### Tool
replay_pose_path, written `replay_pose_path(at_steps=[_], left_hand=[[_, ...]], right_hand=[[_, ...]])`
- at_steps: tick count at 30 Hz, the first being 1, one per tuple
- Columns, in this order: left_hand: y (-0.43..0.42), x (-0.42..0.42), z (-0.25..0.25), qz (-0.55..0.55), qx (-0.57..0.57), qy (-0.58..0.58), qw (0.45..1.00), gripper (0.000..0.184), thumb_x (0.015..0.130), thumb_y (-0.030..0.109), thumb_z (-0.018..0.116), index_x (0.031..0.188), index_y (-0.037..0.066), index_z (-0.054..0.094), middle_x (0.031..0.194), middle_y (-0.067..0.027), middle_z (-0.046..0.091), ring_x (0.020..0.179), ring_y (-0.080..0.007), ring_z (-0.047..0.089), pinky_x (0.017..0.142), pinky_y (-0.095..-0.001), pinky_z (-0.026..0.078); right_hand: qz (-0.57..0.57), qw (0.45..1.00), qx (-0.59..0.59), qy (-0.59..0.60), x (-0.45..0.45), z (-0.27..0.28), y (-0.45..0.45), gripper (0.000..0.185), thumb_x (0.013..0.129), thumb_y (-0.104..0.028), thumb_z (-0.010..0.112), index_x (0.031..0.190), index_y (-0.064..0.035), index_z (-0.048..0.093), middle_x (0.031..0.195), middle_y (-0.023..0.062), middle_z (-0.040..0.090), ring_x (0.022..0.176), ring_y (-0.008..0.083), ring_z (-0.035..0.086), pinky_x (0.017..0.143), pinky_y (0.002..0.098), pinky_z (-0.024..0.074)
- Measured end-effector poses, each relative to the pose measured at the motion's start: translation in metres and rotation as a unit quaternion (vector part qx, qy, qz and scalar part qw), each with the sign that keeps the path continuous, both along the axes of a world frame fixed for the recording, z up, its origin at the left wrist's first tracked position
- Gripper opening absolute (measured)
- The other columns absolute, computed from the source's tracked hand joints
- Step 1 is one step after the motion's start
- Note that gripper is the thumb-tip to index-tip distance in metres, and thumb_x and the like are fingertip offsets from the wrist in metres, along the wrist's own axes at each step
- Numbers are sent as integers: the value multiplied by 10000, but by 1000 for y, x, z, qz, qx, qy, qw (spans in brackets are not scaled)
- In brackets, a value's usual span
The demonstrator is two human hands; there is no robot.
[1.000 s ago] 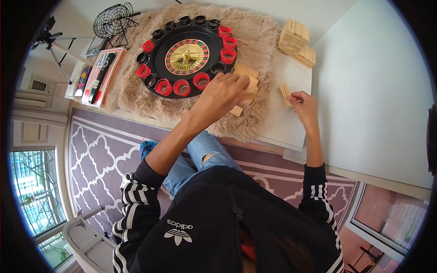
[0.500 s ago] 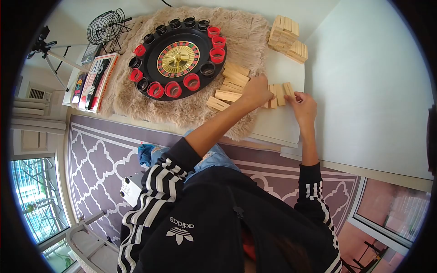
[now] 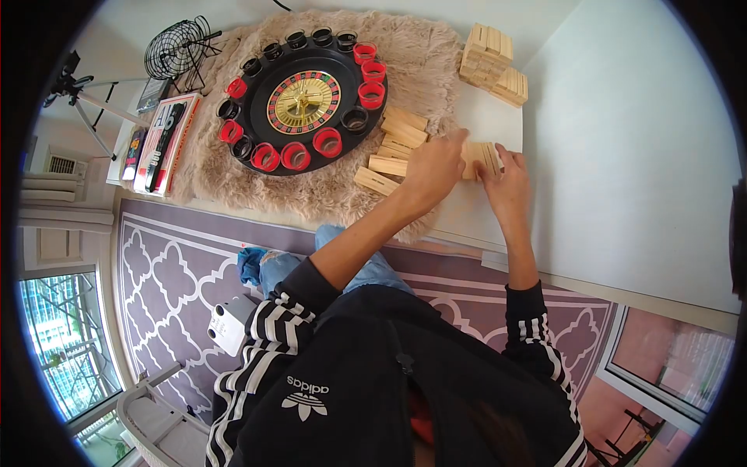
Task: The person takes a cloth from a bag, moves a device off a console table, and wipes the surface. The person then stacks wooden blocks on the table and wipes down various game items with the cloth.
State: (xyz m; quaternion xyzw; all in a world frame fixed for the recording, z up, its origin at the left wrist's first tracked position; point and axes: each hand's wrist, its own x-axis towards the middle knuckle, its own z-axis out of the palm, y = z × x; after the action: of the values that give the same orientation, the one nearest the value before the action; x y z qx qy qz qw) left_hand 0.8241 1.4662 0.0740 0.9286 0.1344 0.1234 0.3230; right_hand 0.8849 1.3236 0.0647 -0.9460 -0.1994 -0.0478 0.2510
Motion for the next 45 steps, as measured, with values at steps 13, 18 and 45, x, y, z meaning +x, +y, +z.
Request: replay_pose_path(at_steps=[13, 18, 45], left_hand=[[21, 25, -10, -191, 158, -73, 966, 321, 738, 182, 605, 1057, 177, 637, 666, -130, 616, 633, -308, 620, 566, -414, 484], [28, 17, 2, -172, 125, -57, 976, 279, 737, 178, 609, 1013, 184, 644, 676, -128, 621, 656, -299, 623, 572, -402, 485], [32, -62, -2, -121, 153, 0, 981, 307, 750, 146, 573, 1052, 184, 614, 620, -93, 607, 596, -263, 616, 522, -399, 456]], right_hand=[[85, 994, 55, 40, 3, -9, -13, 582, 647, -110, 727, 1184, -18, 522, 1077, 142, 527, 1021, 300, 507, 858, 358, 431], [65, 993, 72, 66, 3, -6, -9, 620, 635, -77, 731, 1204, 0, 497, 1047, 153, 541, 1010, 310, 512, 861, 370, 430], [8, 996, 34, -85, 139, 47, 7, 1091, 570, -333, 758, 1371, 65, 135, 1051, 226, 570, 996, 317, 557, 801, 393, 476]])
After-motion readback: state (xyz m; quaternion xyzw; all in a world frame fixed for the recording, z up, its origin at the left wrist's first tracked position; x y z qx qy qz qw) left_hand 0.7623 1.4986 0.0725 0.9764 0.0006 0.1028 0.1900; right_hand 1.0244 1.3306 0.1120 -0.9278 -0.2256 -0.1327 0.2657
